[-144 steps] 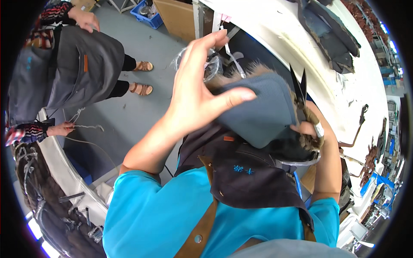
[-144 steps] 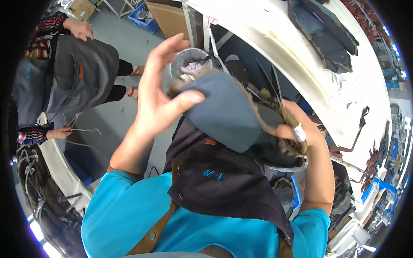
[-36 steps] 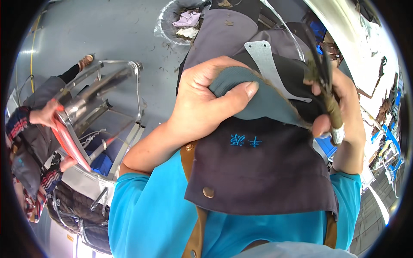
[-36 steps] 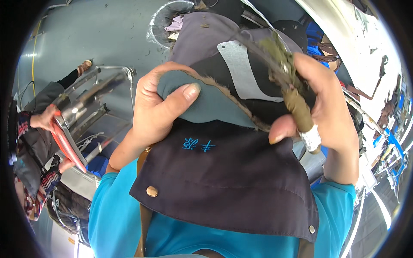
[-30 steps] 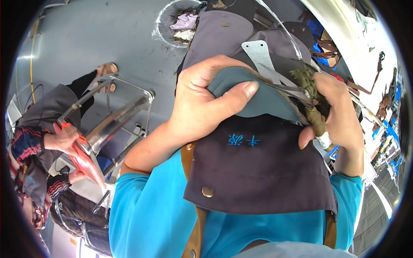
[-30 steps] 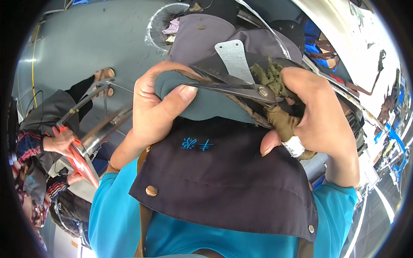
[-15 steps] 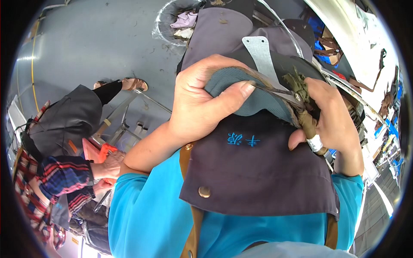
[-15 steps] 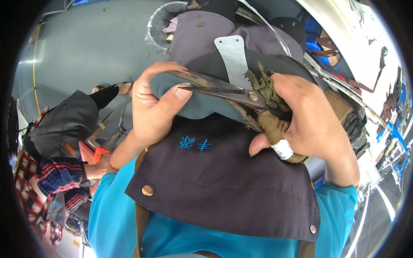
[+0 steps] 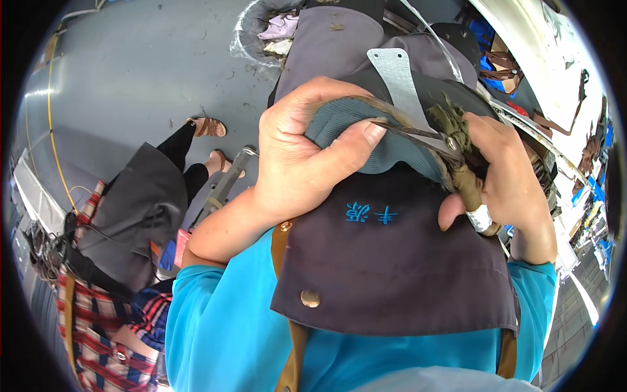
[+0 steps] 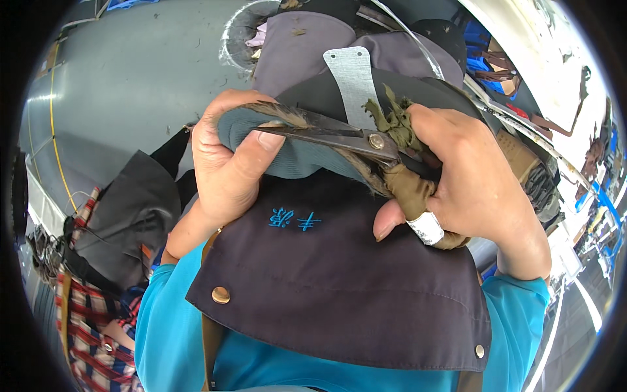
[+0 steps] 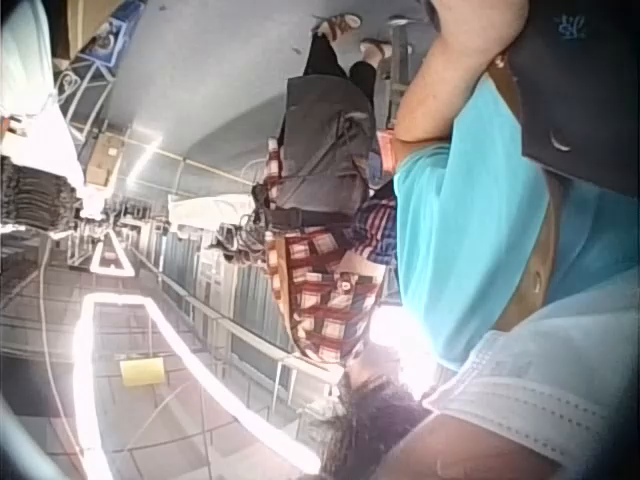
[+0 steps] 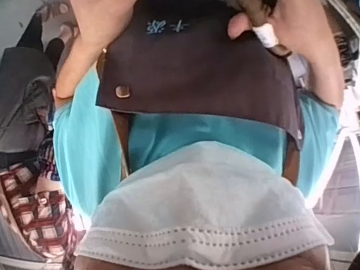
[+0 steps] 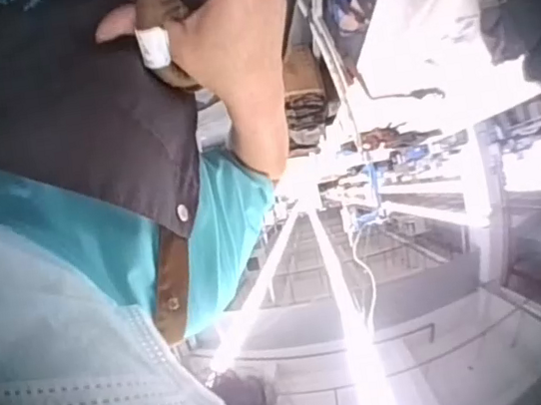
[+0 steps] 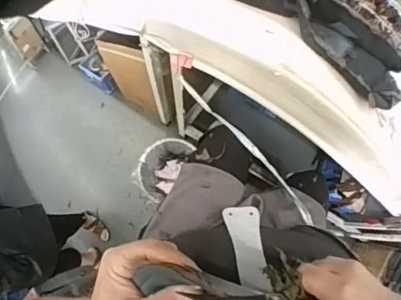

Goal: Trim excess fur and material from leather boot or garment components using scissors.

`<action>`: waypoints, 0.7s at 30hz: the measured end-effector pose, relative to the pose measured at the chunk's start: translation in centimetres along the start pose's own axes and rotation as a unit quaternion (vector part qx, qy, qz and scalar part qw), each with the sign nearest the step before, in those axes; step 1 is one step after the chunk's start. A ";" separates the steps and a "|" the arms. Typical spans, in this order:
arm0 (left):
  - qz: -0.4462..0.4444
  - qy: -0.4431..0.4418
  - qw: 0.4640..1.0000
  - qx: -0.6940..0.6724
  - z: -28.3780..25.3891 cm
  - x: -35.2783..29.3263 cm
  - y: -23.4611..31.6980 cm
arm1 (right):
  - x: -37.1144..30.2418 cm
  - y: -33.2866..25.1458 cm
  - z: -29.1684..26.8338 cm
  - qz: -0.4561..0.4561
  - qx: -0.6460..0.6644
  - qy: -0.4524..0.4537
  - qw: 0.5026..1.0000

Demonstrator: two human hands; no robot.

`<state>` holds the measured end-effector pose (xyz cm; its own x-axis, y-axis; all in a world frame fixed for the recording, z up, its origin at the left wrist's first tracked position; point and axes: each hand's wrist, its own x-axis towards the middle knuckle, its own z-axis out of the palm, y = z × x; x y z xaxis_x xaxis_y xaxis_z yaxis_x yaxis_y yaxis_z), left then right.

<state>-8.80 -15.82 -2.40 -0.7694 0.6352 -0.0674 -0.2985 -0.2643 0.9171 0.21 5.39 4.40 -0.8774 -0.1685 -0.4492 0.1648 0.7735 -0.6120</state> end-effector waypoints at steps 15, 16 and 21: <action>-0.018 -0.008 1.000 0.014 1.7 -0.2 -0.4 | -1.8 0.5 0.0 0.013 0.049 0.073 0.996; -0.017 -0.005 1.000 0.013 2.2 -0.7 -1.1 | -2.3 1.1 0.3 0.019 0.042 0.068 0.997; -0.047 -0.021 0.998 0.041 4.1 -1.0 -2.0 | -4.0 3.1 0.5 0.020 0.033 0.056 0.998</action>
<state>-5.12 -12.98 -2.60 -0.7152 0.6850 -0.1391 -0.3190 -0.1427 0.9370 4.44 8.18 4.01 -0.9142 -0.0658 -0.3999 0.2264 0.7356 -0.6385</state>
